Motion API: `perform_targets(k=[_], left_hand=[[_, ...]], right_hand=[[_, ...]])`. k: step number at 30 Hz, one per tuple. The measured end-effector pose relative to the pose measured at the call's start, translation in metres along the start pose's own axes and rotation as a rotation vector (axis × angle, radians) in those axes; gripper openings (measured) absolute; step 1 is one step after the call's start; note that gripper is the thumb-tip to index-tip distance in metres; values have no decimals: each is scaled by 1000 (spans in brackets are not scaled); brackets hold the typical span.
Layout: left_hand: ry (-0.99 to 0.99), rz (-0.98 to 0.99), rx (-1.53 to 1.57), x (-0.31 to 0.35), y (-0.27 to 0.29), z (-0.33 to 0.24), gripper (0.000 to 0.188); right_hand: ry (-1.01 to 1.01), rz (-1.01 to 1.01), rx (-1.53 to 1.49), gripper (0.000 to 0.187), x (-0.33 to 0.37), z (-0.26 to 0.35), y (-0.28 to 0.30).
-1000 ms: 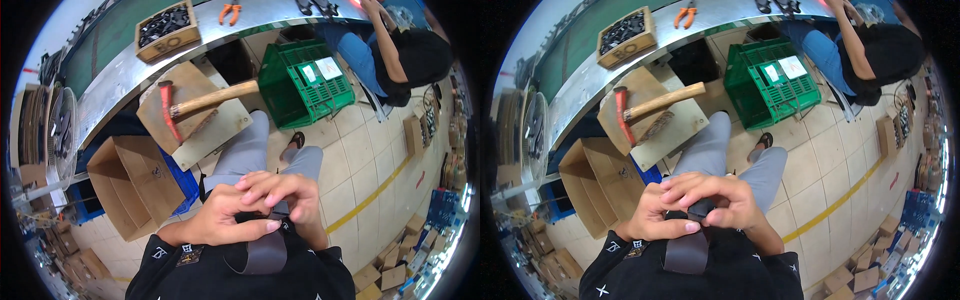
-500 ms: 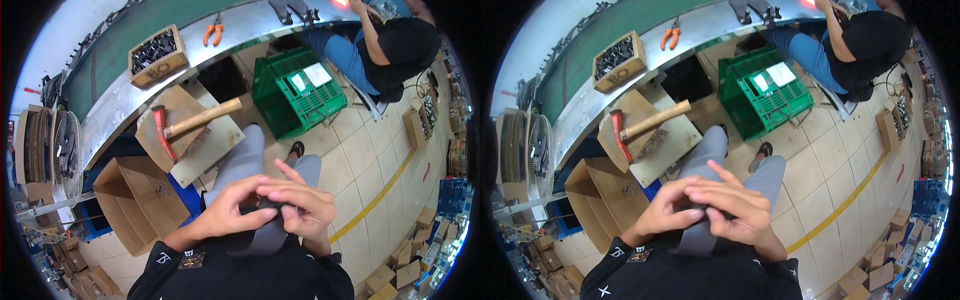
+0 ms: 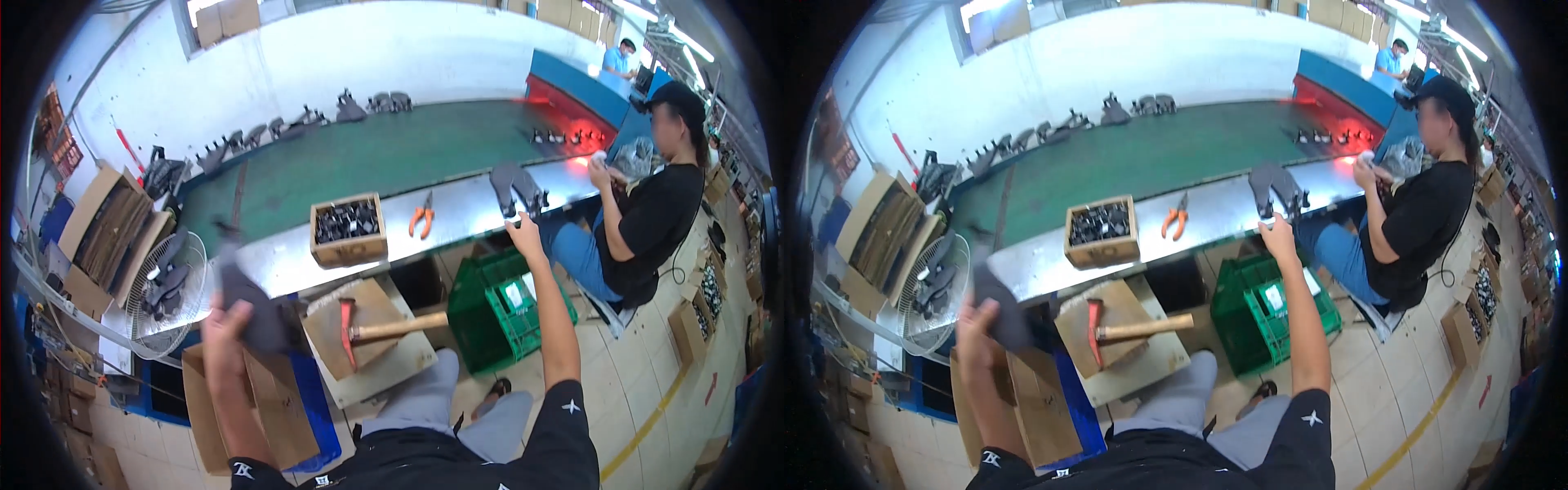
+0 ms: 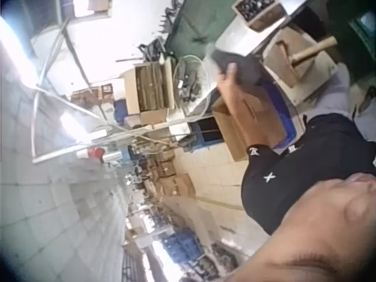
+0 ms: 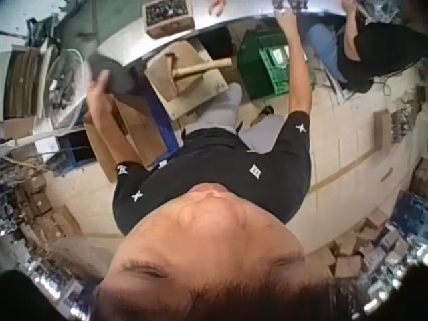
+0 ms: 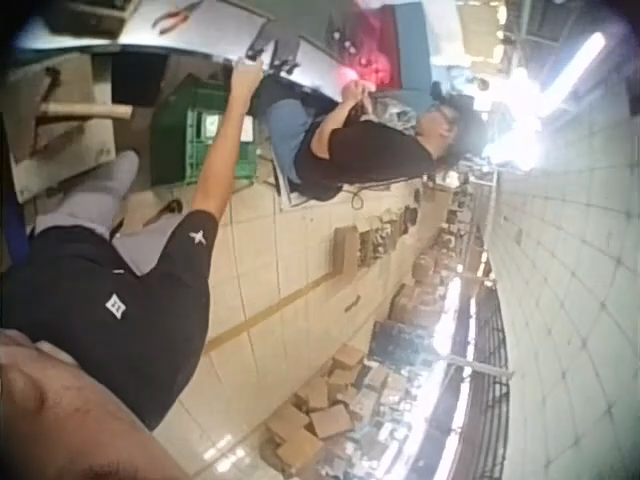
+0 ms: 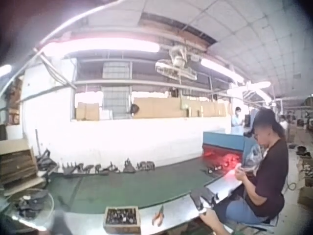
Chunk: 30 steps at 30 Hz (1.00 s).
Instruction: Hammering components onto shoe soles in a manufacturing environment.
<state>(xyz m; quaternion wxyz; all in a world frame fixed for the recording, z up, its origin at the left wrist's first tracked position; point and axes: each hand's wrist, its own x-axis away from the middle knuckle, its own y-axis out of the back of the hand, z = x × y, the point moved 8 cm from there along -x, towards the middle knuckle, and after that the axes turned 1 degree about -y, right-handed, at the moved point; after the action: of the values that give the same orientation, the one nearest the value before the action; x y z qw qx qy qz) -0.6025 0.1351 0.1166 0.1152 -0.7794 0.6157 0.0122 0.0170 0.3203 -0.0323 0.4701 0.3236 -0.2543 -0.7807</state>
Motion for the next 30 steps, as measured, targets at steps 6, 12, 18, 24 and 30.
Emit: perform_targets(k=[6, 12, 18, 24, 30], left_hand=[[-377, -705, -196, -46, 303, -22, 70], [-265, -572, -652, -11, 165, 18, 57], [-587, 268, -831, 13, -120, 42, 105], [-645, 413, -744, 37, -142, -30, 71], [-374, 278, 68, 65, -97, -42, 65]], right_hand=[[-48, -41, -53, 77, -84, -37, -91], [-66, 66, -896, 18, -76, 17, -73], [68, 404, -1209, 16, 105, 283, -1], [788, 594, -582, 52, 229, 349, 50], [820, 339, 119, 65, 246, 265, -46]])
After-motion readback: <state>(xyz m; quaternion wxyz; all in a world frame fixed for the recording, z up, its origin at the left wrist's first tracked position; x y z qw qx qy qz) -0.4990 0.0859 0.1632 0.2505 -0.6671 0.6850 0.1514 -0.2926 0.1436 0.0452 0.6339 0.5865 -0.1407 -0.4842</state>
